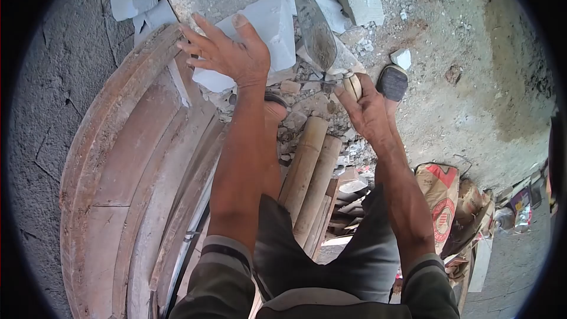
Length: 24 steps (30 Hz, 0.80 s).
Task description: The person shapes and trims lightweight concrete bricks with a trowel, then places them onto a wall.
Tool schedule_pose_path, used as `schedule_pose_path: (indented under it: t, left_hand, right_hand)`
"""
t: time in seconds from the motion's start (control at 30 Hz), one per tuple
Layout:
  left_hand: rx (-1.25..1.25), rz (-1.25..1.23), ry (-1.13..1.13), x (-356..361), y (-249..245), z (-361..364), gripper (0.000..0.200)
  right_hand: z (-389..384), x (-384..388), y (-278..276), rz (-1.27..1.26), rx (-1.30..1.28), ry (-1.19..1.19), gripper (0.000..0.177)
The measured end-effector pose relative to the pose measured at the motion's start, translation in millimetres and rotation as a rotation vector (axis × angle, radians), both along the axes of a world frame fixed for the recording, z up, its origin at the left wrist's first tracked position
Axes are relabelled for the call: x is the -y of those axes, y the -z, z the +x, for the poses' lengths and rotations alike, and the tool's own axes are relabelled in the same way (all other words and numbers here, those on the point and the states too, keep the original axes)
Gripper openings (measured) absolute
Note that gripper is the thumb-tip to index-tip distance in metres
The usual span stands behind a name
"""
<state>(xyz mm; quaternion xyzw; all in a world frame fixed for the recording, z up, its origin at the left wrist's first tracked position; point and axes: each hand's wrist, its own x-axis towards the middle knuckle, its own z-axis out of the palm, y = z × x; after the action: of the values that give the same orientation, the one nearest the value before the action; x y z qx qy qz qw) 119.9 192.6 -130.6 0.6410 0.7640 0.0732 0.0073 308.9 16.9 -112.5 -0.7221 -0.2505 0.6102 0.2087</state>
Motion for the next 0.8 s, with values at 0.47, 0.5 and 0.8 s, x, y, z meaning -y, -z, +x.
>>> schedule_pose_path:
  t: [0.47,0.5,0.8]
  left_hand:
    - [-0.074,-0.277,0.785,-21,-34,-47,0.099]
    - [-0.04,-0.245,0.791,-18,-34,-47,0.095]
    - [0.127,-0.299,0.959,-40,-96,52,0.09]
  right_hand:
    - [8,-40,22,-0.088,0.075,-0.272,0.037]
    - [13,-37,17,-0.084,0.084,-0.262,0.037]
    - [75,36,-47,-0.111,0.043,0.447,0.037]
